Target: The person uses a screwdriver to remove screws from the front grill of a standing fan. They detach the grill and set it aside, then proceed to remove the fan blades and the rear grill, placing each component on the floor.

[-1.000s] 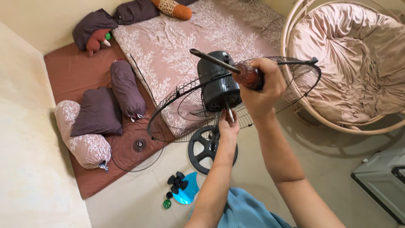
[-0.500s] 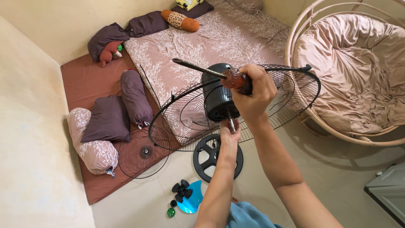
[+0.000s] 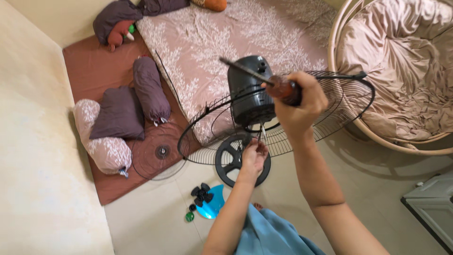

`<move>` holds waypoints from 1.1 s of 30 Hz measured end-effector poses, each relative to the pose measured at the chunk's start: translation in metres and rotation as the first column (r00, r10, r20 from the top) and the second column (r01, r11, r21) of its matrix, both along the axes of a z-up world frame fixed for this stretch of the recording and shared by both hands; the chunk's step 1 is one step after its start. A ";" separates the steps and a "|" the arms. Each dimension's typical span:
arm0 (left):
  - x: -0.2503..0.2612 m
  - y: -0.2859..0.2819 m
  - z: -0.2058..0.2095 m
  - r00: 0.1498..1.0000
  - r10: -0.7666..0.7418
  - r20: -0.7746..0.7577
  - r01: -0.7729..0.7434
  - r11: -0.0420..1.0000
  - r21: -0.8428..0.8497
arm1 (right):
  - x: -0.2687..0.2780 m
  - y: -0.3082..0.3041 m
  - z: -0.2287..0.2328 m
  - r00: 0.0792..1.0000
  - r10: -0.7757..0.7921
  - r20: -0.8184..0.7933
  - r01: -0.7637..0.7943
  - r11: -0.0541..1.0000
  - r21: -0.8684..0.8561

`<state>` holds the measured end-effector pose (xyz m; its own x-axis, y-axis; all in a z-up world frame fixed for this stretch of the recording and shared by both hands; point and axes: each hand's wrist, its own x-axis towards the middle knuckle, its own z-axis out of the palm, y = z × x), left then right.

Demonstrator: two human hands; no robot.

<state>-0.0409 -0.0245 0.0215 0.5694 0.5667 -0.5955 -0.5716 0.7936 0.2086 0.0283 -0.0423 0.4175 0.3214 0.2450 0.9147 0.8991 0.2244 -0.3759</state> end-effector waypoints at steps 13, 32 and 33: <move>-0.050 -0.021 0.106 0.988 0.150 0.047 -0.157 0.928 0.337 | -0.001 -0.031 0.002 0.999 -0.049 0.019 0.049 0.998 -0.031; -0.352 -0.167 -0.069 0.448 0.141 -0.883 0.216 0.941 0.260 | -0.183 -0.102 0.018 0.993 0.100 -0.064 -0.101 0.995 -0.007; -0.370 -0.174 -0.067 0.433 0.275 -0.859 0.225 0.890 0.398 | -0.191 -0.096 0.015 0.995 0.087 -0.050 -0.089 0.996 -0.030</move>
<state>-0.4114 -0.1984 -0.0459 -0.1463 0.8779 -0.4561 0.1133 0.4728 0.8738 -0.1623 -0.1385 0.4326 0.3412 0.3036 0.8896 0.8567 0.2889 -0.4272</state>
